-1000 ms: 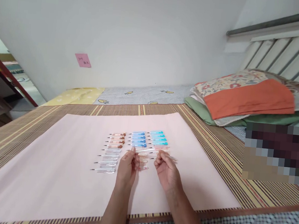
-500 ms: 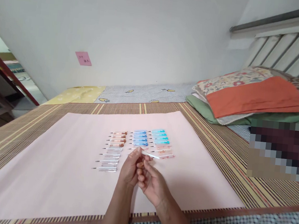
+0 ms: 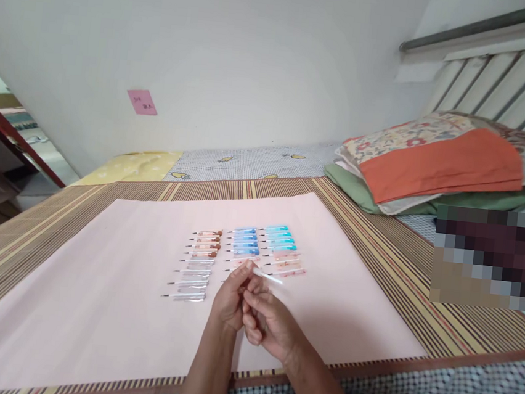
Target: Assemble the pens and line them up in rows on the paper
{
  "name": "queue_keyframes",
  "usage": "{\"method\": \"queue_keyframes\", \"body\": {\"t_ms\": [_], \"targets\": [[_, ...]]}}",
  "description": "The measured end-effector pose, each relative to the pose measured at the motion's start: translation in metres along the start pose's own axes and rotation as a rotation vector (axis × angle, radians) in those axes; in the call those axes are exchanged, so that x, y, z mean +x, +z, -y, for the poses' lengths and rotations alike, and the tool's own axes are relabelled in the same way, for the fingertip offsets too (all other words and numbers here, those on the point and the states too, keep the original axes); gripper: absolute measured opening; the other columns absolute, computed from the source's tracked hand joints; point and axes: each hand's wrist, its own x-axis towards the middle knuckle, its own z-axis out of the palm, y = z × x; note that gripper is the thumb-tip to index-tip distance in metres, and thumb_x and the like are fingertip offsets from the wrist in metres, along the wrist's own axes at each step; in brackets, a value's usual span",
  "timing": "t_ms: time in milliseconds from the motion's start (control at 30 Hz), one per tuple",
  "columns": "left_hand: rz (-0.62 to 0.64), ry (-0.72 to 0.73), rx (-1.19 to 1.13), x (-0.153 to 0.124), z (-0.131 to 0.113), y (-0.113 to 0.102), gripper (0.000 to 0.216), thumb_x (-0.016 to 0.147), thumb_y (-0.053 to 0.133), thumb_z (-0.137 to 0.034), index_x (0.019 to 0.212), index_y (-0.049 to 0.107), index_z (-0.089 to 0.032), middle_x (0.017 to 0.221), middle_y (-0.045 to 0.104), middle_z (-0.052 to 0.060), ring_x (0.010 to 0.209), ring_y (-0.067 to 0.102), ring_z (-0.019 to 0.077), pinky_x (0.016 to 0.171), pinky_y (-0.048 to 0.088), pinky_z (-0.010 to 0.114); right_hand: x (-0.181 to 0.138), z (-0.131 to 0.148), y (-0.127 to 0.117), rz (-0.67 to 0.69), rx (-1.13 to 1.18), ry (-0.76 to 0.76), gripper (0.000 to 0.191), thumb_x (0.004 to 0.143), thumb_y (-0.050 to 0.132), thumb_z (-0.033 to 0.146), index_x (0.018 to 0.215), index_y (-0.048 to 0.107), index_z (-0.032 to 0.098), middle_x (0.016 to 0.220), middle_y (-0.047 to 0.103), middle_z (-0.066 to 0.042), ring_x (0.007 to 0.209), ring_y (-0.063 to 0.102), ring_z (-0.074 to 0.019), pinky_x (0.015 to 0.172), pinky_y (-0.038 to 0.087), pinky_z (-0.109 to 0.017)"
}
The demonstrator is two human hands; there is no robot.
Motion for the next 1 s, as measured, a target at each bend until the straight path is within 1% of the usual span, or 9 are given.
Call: {"method": "queue_keyframes", "body": {"t_ms": [133, 267, 367, 433, 600, 700, 800, 867, 1000], "targets": [[-0.015, 0.019, -0.015, -0.001, 0.0, 0.002, 0.049, 0.074, 0.083, -0.049, 0.062, 0.047, -0.019, 0.048, 0.04, -0.007, 0.04, 0.04, 0.0055, 0.043, 0.038, 0.017, -0.002, 0.0, 0.001, 0.042, -0.062, -0.069, 0.047, 0.073, 0.081, 0.058, 0.067, 0.057, 0.018, 0.042, 0.054, 0.006, 0.03, 0.039, -0.006, 0.033, 0.027, -0.019], [-0.013, 0.05, 0.011, 0.0, 0.001, -0.001, 0.048, 0.075, 0.082, -0.048, 0.063, 0.047, -0.018, 0.053, 0.043, -0.006, 0.043, 0.043, 0.0053, 0.045, 0.04, 0.017, -0.003, 0.001, -0.001, 0.061, -0.11, -0.062, 0.05, 0.077, 0.077, 0.061, 0.064, 0.056, 0.018, 0.04, 0.051, 0.007, 0.028, 0.033, -0.0041, 0.032, 0.024, -0.018], [0.011, 0.017, 0.082, 0.001, 0.003, -0.005, 0.047, 0.079, 0.078, -0.051, 0.064, 0.049, -0.018, 0.054, 0.048, -0.004, 0.035, 0.036, 0.004, 0.034, 0.026, 0.017, -0.003, 0.001, -0.003, 0.08, -0.205, -0.059, 0.054, 0.079, 0.07, 0.068, 0.064, 0.058, 0.017, 0.039, 0.052, 0.005, 0.026, 0.033, -0.0049, 0.031, 0.019, -0.018], [0.015, 0.002, 0.105, 0.003, 0.004, -0.008, 0.048, 0.08, 0.076, -0.053, 0.062, 0.048, -0.018, 0.052, 0.048, -0.004, 0.033, 0.035, 0.0043, 0.033, 0.02, 0.018, -0.005, 0.001, -0.004, 0.078, -0.27, -0.078, 0.056, 0.082, 0.066, 0.07, 0.066, 0.061, 0.017, 0.04, 0.053, 0.004, 0.027, 0.036, -0.0057, 0.031, 0.018, -0.019], [-0.022, 0.031, 0.013, 0.007, 0.0, -0.006, 0.062, 0.077, 0.08, -0.053, 0.049, 0.036, -0.02, 0.045, 0.033, -0.006, 0.043, 0.036, 0.006, 0.045, 0.034, 0.019, -0.016, 0.013, -0.008, 0.086, -0.451, -0.158, 0.048, 0.088, 0.065, 0.06, 0.068, 0.061, 0.017, 0.046, 0.055, 0.005, 0.033, 0.039, -0.0056, 0.035, 0.024, -0.019], [-0.069, 0.088, 0.019, 0.008, -0.003, -0.005, 0.058, 0.074, 0.084, -0.05, 0.052, 0.039, -0.02, 0.045, 0.032, -0.007, 0.045, 0.033, 0.0066, 0.047, 0.033, 0.021, -0.024, 0.028, -0.012, -0.108, -0.464, -0.388, 0.038, 0.084, 0.074, 0.051, 0.07, 0.06, 0.019, 0.051, 0.055, 0.006, 0.04, 0.04, -0.0057, 0.041, 0.029, -0.02], [-0.132, 0.132, 0.113, 0.009, -0.003, -0.005, 0.052, 0.071, 0.085, -0.05, 0.058, 0.045, -0.02, 0.044, 0.034, -0.008, 0.045, 0.032, 0.0071, 0.048, 0.033, 0.021, -0.028, 0.04, -0.013, -0.377, -0.413, -0.662, 0.031, 0.074, 0.084, 0.04, 0.089, 0.068, 0.02, 0.066, 0.062, 0.004, 0.052, 0.049, -0.0091, 0.049, 0.04, -0.022], [-0.151, 0.141, 0.167, 0.009, -0.002, -0.003, 0.053, 0.07, 0.085, -0.054, 0.059, 0.045, -0.02, 0.044, 0.035, -0.008, 0.045, 0.032, 0.0072, 0.049, 0.035, 0.022, -0.03, 0.044, -0.013, -0.476, -0.439, -0.75, 0.031, 0.072, 0.085, 0.037, 0.095, 0.072, 0.021, 0.072, 0.065, 0.001, 0.057, 0.053, -0.0116, 0.053, 0.045, -0.025], [-0.158, 0.117, 0.209, 0.009, -0.001, 0.0, 0.054, 0.069, 0.084, -0.055, 0.059, 0.045, -0.02, 0.044, 0.037, -0.008, 0.044, 0.031, 0.0066, 0.049, 0.035, 0.021, -0.037, 0.049, -0.009, -0.567, -0.522, -0.821, 0.018, 0.077, 0.079, 0.037, 0.083, 0.073, 0.021, 0.066, 0.064, 0.0, 0.056, 0.055, -0.014, 0.055, 0.047, -0.028]]}}
